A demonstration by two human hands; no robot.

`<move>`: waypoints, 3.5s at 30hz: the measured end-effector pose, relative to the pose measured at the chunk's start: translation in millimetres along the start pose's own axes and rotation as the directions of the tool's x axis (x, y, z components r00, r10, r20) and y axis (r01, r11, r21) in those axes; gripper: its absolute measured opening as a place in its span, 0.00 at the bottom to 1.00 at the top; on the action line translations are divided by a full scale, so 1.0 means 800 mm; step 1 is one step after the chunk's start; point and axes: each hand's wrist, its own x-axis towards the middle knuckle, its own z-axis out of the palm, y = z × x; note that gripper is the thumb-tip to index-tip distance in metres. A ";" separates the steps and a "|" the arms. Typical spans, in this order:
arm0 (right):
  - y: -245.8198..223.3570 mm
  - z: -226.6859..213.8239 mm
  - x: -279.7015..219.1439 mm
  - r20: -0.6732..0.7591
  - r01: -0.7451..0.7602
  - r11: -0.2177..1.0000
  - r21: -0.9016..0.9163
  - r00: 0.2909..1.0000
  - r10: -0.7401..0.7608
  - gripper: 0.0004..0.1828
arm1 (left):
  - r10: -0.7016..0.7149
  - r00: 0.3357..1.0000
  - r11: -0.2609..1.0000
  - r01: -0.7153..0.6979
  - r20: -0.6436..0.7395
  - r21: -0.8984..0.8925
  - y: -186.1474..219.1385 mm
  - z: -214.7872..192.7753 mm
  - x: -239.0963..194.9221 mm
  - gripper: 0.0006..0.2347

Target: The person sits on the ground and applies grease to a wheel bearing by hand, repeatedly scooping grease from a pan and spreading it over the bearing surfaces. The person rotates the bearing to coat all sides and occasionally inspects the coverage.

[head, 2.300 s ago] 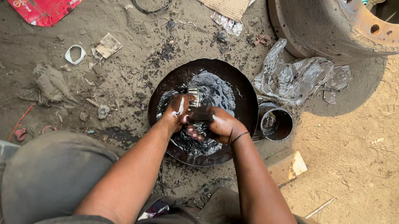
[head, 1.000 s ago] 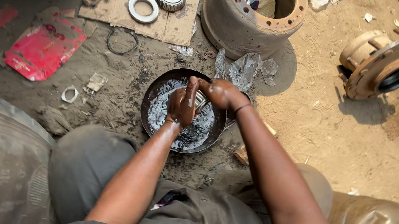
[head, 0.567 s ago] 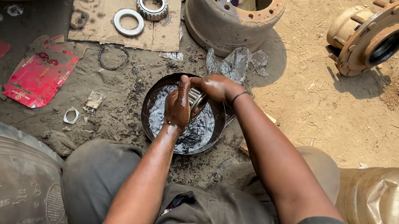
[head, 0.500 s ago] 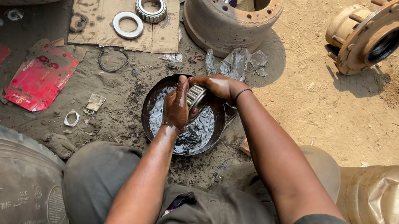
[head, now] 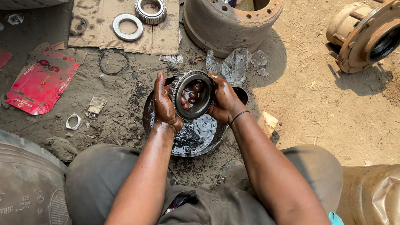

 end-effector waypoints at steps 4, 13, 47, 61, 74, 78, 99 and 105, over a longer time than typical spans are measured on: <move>0.017 0.010 0.016 -0.143 0.133 0.990 0.054 0.982 -0.124 0.20 | -0.006 0.997 1.000 0.006 -0.083 -0.012 0.011 -0.005 0.013 0.21; 0.016 0.019 0.007 -0.238 0.348 0.937 -0.043 0.907 -0.347 0.10 | -0.036 0.989 0.978 0.005 -0.145 -0.209 -0.014 -0.018 0.032 0.15; 0.008 0.040 0.002 -0.284 0.305 0.901 -0.310 0.874 -0.394 0.13 | -0.069 0.923 0.979 -0.012 -0.380 -0.206 -0.034 -0.034 0.058 0.17; 0.070 0.034 0.040 -0.299 0.447 0.570 -0.690 0.541 -0.786 0.29 | -0.132 0.991 0.885 0.104 -0.029 -0.453 -0.037 -0.018 0.039 0.13; 0.073 0.105 -0.055 0.162 0.518 0.197 -0.832 0.567 -0.808 0.33 | -0.178 0.964 0.874 0.247 0.196 -0.419 -0.047 -0.033 0.048 0.21; 0.058 0.093 -0.051 0.182 0.594 0.469 -0.654 0.725 -0.665 0.35 | -0.208 0.958 0.890 0.269 0.199 -0.367 -0.042 -0.033 0.044 0.22; 0.048 0.063 -0.044 0.119 0.397 0.327 -0.858 0.772 -0.625 0.18 | -0.270 0.953 0.911 0.300 0.140 -0.282 -0.085 -0.043 0.054 0.10; 0.053 0.026 -0.020 0.642 0.259 -0.595 -0.761 0.433 -0.633 0.17 | -0.273 0.956 0.929 0.290 0.103 -0.231 -0.071 -0.039 0.047 0.10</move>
